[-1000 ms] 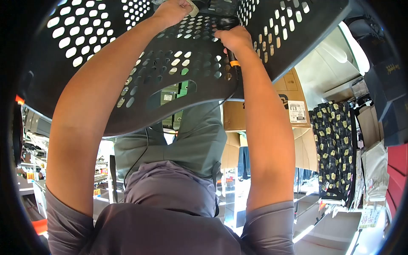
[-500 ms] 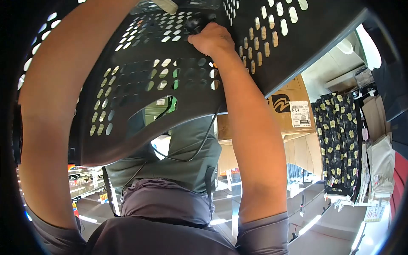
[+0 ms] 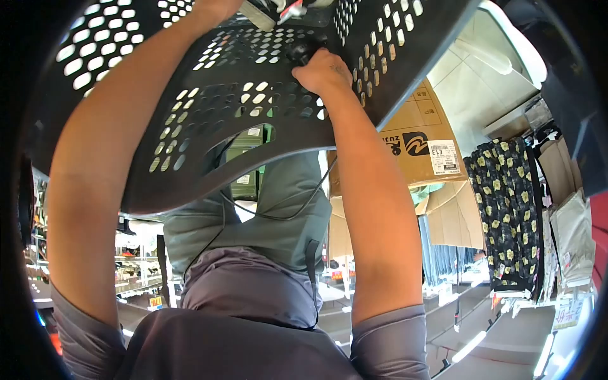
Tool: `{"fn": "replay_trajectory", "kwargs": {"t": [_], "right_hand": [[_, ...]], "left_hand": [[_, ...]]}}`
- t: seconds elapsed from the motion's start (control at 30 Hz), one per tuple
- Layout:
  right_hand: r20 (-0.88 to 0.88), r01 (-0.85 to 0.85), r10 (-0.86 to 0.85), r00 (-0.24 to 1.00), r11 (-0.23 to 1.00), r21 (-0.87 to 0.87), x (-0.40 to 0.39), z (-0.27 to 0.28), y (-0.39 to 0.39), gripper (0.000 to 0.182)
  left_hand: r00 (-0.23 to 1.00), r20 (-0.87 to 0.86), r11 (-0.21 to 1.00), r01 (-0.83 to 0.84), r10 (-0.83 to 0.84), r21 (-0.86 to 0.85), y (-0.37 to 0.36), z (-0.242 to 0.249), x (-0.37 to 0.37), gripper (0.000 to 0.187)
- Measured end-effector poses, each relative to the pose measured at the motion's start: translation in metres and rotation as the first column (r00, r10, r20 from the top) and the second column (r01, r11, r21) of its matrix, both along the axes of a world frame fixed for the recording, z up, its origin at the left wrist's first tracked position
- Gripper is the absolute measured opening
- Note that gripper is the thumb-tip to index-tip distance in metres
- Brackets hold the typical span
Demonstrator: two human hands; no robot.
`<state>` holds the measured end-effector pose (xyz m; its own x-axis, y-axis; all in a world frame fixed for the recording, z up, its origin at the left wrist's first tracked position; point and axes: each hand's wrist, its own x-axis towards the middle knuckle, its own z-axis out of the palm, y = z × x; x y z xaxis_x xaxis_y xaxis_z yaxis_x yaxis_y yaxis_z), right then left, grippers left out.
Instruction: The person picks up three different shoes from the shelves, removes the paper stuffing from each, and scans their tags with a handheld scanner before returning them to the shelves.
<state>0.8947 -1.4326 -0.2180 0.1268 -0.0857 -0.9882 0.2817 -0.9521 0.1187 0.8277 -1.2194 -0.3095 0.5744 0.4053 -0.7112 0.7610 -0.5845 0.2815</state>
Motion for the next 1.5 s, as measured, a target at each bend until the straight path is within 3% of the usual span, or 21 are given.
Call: {"fn": "replay_trajectory", "kwargs": {"t": [0.07, 0.17, 0.37, 0.43, 0.5, 0.63, 0.77, 0.87, 0.9, 0.93, 1.03, 1.07, 1.1, 1.17, 1.2, 1.23, 1.3, 1.33, 1.4, 1.43, 1.5], "right_hand": [[0.047, -0.028, 0.026, 0.999, 0.999, 0.044, 0.0, 0.021, 0.002, 0.063], [0.094, -0.032, 0.024, 0.995, 0.996, 0.086, 0.003, 0.052, 0.007, 0.062], [0.253, -0.039, -0.008, 0.967, 0.983, 0.18, 0.009, 0.129, 0.009, 0.058], [0.288, -0.009, -0.052, 0.956, 0.979, 0.206, 0.009, 0.153, 0.004, 0.058], [0.298, 0.04, -0.107, 0.948, 0.974, 0.223, 0.009, 0.179, 0.001, 0.058], [0.313, 0.214, -0.325, 0.892, 0.916, 0.34, 0.006, 0.223, -0.014, 0.055], [0.305, 0.358, -0.519, 0.798, 0.817, 0.452, -0.003, 0.245, -0.036, 0.056], [0.305, 0.451, -0.638, 0.707, 0.739, 0.501, -0.007, 0.26, -0.05, 0.061], [0.29, 0.465, -0.664, 0.69, 0.713, 0.525, -0.01, 0.261, -0.055, 0.062], [0.272, 0.478, -0.687, 0.674, 0.685, 0.549, -0.011, 0.261, -0.059, 0.063], [0.174, 0.497, -0.74, 0.65, 0.587, 0.639, -0.009, 0.269, -0.062, 0.064], [0.292, 0.357, -0.7, 0.652, 0.623, 0.695, -0.012, 0.265, -0.06, 0.057], [0.293, 0.352, -0.713, 0.637, 0.607, 0.713, -0.007, 0.273, -0.058, 0.057], [-0.046, 0.627, -0.823, 0.566, 0.394, 0.672, 0.004, 0.286, -0.054, 0.054], [-0.122, 0.633, -0.854, 0.506, 0.272, 0.725, 0.005, 0.286, -0.054, 0.044], [-0.128, 0.625, -0.856, 0.5, 0.255, 0.738, 0.01, 0.286, -0.056, 0.044], [-0.433, 0.815, -0.855, 0.285, -0.022, 0.579, 0.021, 0.296, -0.059, 0.034], [-0.441, 0.809, -0.85, 0.289, -0.03, 0.587, 0.025, 0.301, -0.06, 0.034], [-0.601, 0.876, -0.788, 0.13, -0.192, 0.442, 0.033, 0.31, -0.06, 0.034], [-0.61, 0.874, -0.779, 0.143, -0.191, 0.448, 0.036, 0.315, -0.061, 0.034], [-0.742, 0.895, -0.671, 0.012, -0.323, 0.306, 0.039, 0.327, -0.065, 0.042]], "left_hand": [[0.988, 0.117, 0.989, 0.086, -0.1, 0.122, -0.004, 0.011, -0.028, 0.045], [0.998, -0.05, 0.989, 0.018, -0.025, -0.148, 0.003, 0.074, -0.036, 0.051], [0.983, -0.184, 0.986, -0.017, -0.014, -0.166, -0.003, 0.166, -0.076, 0.053], [0.972, -0.097, 0.96, 0.189, -0.212, -0.208, -0.003, 0.181, -0.097, 0.051], [0.962, -0.199, 0.94, -0.233, 0.186, -0.25, -0.007, 0.235, -0.093, 0.05], [0.96, -0.177, 0.939, -0.256, 0.218, -0.23, -0.013, 0.29, -0.101, 0.05], [0.996, -0.017, 0.981, -0.089, 0.087, -0.172, -0.012, 0.337, -0.108, 0.051], [0.994, 0.059, 0.983, -0.084, 0.095, -0.163, -0.014, 0.354, -0.115, 0.049], [0.986, 0.165, 0.994, 0.054, -0.038, -0.095, -0.013, 0.348, -0.125, 0.049], [0.991, 0.111, 0.983, -0.061, 0.081, -0.172, -0.016, 0.368, -0.119, 0.049], [0.98, 0.134, 0.979, -0.124, 0.146, -0.162, -0.023, 0.375, -0.122, 0.049], [0.981, 0.144, 0.98, -0.102, 0.127, -0.172, -0.024, 0.385, -0.119, 0.049], [0.982, 0.152, 0.98, -0.081, 0.109, -0.182, -0.027, 0.397, -0.114, 0.048], [0.968, 0.203, 0.972, -0.102, 0.146, -0.214, -0.035, 0.422, -0.104, 0.047], [0.954, 0.228, 0.955, -0.133, 0.196, -0.263, -0.038, 0.432, -0.1, 0.046], [0.952, 0.244, 0.961, -0.121, 0.184, -0.25, -0.039, 0.44, -0.095, 0.046], [0.921, 0.261, 0.93, -0.206, 0.289, -0.304, -0.041, 0.454, -0.087, 0.044], [0.902, 0.295, 0.92, -0.215, 0.316, -0.328, -0.043, 0.461, -0.084, 0.043], [0.885, 0.346, 0.926, -0.201, 0.312, -0.32, -0.046, 0.476, -0.077, 0.043], [0.871, 0.382, 0.928, -0.19, 0.311, -0.321, -0.048, 0.483, -0.074, 0.042], [0.846, 0.455, 0.941, -0.146, 0.278, -0.304, -0.051, 0.495, -0.071, 0.042]]}}
